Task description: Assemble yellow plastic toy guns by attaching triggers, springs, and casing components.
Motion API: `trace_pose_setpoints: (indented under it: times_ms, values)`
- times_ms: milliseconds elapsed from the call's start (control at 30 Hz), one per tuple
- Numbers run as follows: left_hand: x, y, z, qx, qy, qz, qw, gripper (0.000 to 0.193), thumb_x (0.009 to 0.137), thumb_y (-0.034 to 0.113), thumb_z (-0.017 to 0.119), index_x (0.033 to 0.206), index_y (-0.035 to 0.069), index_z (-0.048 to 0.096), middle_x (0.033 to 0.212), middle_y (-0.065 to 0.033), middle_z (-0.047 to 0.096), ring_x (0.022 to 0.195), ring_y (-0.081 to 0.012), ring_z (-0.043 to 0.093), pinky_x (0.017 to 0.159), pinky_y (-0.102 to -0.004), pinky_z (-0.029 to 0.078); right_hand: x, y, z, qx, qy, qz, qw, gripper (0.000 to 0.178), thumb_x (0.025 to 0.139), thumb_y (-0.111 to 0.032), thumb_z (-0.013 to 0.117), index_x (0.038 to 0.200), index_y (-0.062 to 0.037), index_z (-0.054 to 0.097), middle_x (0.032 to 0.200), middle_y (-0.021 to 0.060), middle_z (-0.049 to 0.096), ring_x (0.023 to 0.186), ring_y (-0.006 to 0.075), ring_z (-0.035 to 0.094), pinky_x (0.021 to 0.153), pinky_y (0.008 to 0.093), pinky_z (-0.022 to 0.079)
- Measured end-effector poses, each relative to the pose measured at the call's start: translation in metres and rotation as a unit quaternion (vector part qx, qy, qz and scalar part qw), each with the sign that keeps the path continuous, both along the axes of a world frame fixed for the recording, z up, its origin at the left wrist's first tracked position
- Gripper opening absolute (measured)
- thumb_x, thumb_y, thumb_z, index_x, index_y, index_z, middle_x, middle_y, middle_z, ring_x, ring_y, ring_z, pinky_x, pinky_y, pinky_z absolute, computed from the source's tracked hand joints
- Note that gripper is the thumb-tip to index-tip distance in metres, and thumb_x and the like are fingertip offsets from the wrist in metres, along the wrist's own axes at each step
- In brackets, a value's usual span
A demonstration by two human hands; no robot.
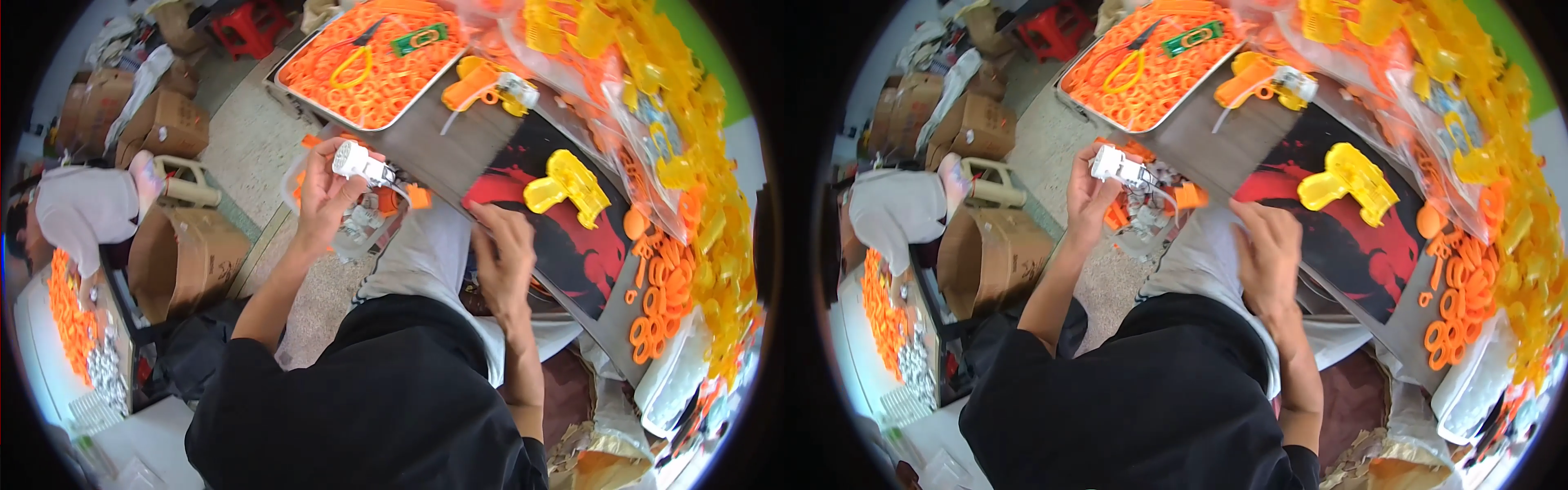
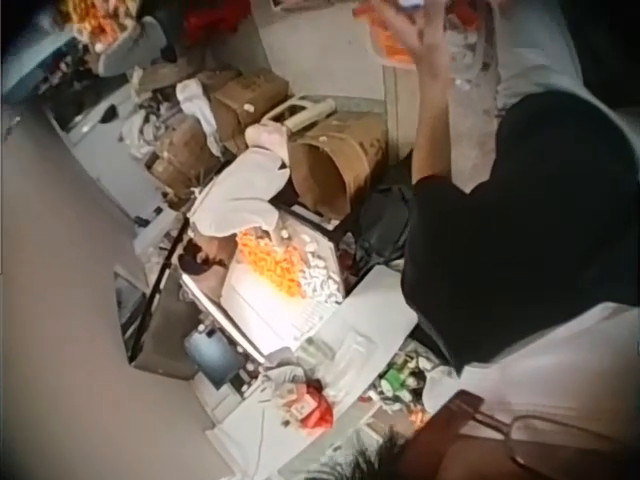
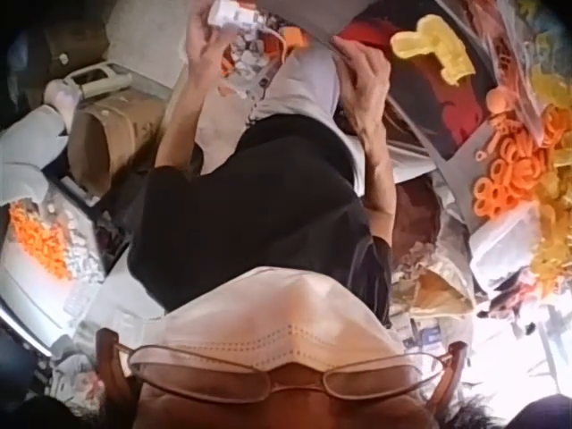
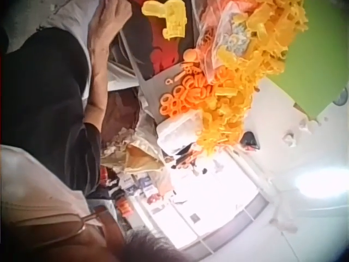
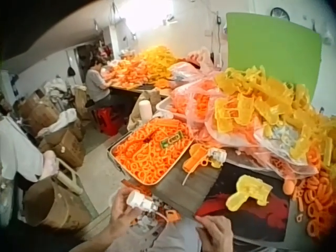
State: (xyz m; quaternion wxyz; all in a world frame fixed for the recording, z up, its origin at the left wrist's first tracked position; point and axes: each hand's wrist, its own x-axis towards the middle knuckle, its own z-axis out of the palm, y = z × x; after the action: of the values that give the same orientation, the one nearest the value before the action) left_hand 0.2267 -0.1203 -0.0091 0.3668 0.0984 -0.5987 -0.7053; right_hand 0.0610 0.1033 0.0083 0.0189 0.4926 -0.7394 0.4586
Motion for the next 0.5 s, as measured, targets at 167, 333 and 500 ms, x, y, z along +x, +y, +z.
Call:
trace_pose_setpoints:
  times_ms: [167,333,500]
  values:
    - [-0.052,0.053,0.012,-0.012,0.025,-0.063,0.998,0.051,0.098,0.016,0.069,0.139,0.005,0.041,0.126,-0.0205,0.064,0.116,-0.0246,0.064,0.1,-0.0383,0.052,0.009,0.0,-0.007,-0.047,-0.08,-0.045,0.995,0.046,0.086,0.0,0.074,0.131,-0.0058,0.068,0.111,0.0134,0.066,0.099,0.0241,0.064,0.087,0.033,0.051]
    - [-0.083,0.091,0.013,-0.027,0.025,-0.113,0.993,0.055,0.095,0.013,0.073,0.139,0.006,0.039,0.125,-0.0213,0.064,0.115,-0.0254,0.064,0.1,-0.0382,0.051,0.011,0.023,0.019,-0.143,-0.322,-0.096,0.931,0.028,0.103,-0.013,0.062,0.125,0.0028,0.071,0.112,0.0067,0.063,0.096,0.0137,0.057,0.086,0.0274,0.047]
    - [-0.089,0.095,0.032,-0.459,0.078,-0.125,0.876,0.049,0.079,0.004,0.081,0.123,0.009,0.06,0.131,-0.012,0.063,0.11,-0.0288,0.062,0.095,-0.0404,0.048,-0.013,0.033,0.006,-0.3,-0.503,0.004,0.811,0.027,0.108,-0.017,0.051,0.11,0.0058,0.066,0.111,0.0109,0.064,0.105,0.0189,0.059,0.099,0.0352,0.045]
